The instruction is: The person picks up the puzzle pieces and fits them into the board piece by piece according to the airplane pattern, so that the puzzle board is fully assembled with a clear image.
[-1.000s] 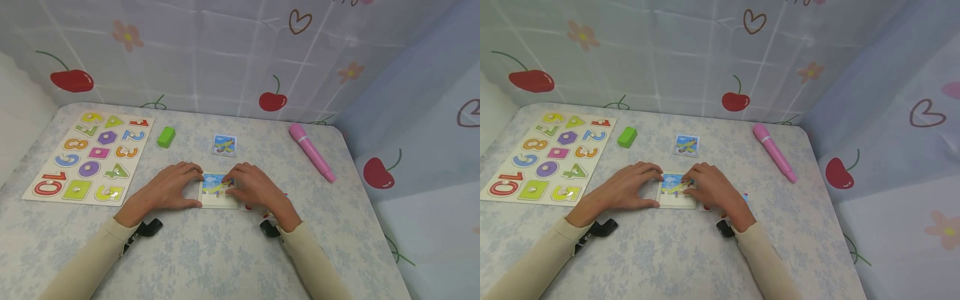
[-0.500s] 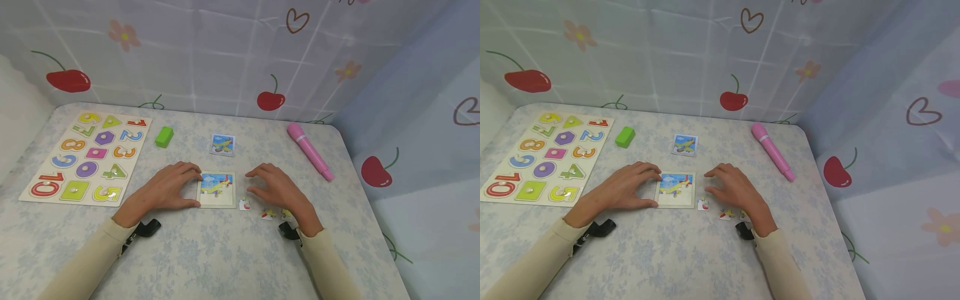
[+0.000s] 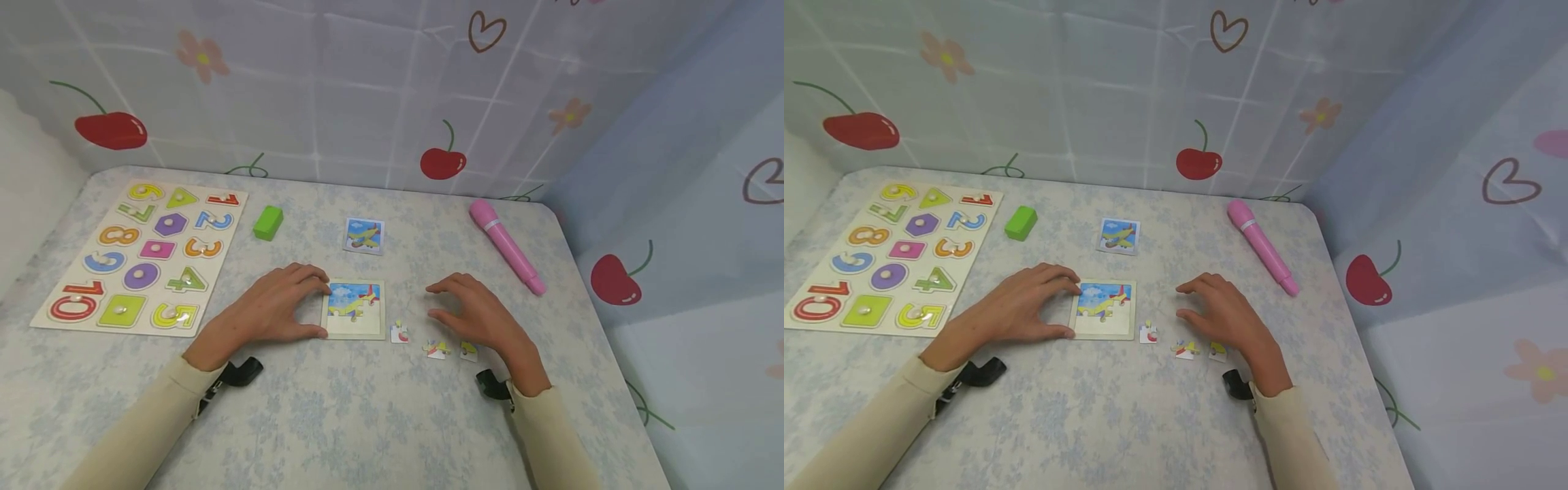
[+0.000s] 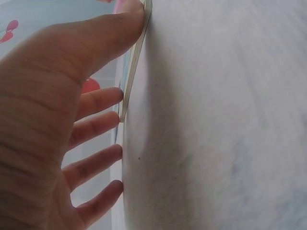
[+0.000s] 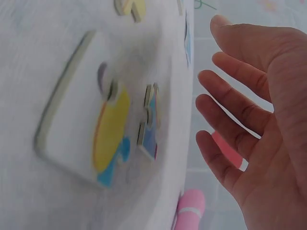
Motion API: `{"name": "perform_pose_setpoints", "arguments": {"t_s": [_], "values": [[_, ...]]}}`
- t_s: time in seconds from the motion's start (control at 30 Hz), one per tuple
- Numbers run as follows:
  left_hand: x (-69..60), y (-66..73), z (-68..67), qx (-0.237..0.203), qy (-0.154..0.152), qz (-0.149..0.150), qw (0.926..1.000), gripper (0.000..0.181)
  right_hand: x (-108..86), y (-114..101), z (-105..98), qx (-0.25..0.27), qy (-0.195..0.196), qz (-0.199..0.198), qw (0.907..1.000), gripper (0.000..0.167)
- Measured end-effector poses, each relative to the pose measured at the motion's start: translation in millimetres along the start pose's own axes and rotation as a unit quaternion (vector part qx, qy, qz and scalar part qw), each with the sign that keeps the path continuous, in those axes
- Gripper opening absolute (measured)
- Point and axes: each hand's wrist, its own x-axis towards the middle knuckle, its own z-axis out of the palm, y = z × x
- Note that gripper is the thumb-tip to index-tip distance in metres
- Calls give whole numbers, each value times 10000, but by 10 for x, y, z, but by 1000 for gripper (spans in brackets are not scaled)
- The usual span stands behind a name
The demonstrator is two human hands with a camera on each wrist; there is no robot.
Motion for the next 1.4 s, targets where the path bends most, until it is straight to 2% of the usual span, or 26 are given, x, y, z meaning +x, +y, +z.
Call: {"name": "perform_pose_setpoints", "arguments": {"t_s": [0.57, 0.9, 1.1, 1.4], "values": [[-1, 3, -28, -11, 10, -60, 10000, 71, -261, 235, -66, 100, -152, 292, 9994, 44], [-12, -2, -17, 14, 30, -68, 10000, 71, -402, 331, -69, 38, -153, 202, 9997, 46], [-5, 7, -5, 2, 144, 30, 9999, 70, -467, 377, -55, -10, 29, 128, 9999, 42], [-8, 8, 5, 32, 54, -31, 10000, 71, -460, 402, -45, 70, -54, 159, 9998, 36]]}}
